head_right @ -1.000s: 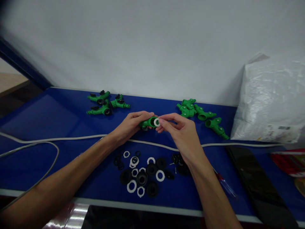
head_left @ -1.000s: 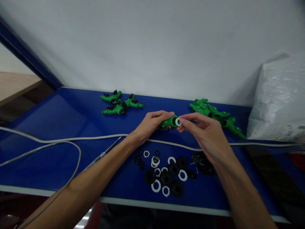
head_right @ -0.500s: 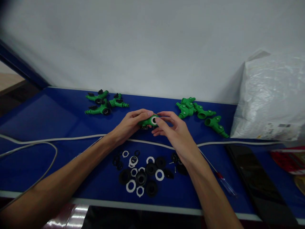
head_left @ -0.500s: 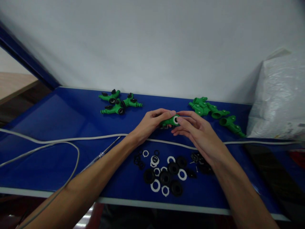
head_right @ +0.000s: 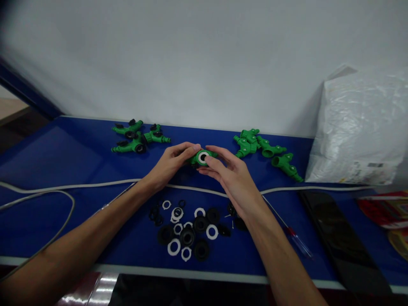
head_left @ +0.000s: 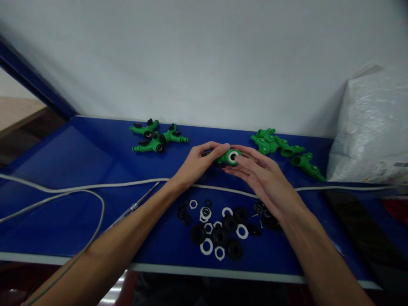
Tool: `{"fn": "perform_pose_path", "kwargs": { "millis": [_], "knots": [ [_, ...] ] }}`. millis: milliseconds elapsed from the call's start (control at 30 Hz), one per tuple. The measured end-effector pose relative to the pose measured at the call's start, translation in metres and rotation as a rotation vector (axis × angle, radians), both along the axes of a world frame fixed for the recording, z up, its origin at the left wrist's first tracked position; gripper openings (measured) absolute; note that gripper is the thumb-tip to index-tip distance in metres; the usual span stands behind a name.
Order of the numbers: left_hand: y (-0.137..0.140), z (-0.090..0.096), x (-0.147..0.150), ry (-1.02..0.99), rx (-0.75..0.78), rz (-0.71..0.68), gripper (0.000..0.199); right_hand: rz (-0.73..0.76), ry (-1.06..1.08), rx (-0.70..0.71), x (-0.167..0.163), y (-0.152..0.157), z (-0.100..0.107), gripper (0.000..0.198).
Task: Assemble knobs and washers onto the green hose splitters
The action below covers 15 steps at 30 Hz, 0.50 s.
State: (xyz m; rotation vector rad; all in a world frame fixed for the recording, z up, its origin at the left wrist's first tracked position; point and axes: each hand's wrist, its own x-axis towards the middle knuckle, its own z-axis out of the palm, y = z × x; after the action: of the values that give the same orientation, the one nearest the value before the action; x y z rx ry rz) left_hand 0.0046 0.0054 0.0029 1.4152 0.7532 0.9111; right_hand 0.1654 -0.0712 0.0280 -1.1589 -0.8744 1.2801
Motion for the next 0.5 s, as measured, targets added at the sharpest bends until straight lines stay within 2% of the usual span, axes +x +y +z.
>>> {"fn": "perform_pose_path", "kwargs": {
  "millis": [167, 500],
  "knots": [
    [-0.0065, 0.0039, 0.0007, 0.179, 0.158, -0.002, 0.036, -0.107, -0.144, 0.022, 0.0011, 0.0008, -0.0039, 0.041],
    [-0.0075, 0.0028, -0.0028, 0.297, 0.229, 0.001, 0.039, -0.035, -0.258, 0.022, 0.0049, -0.0019, -0.0088, 0.05]
  ]
}}
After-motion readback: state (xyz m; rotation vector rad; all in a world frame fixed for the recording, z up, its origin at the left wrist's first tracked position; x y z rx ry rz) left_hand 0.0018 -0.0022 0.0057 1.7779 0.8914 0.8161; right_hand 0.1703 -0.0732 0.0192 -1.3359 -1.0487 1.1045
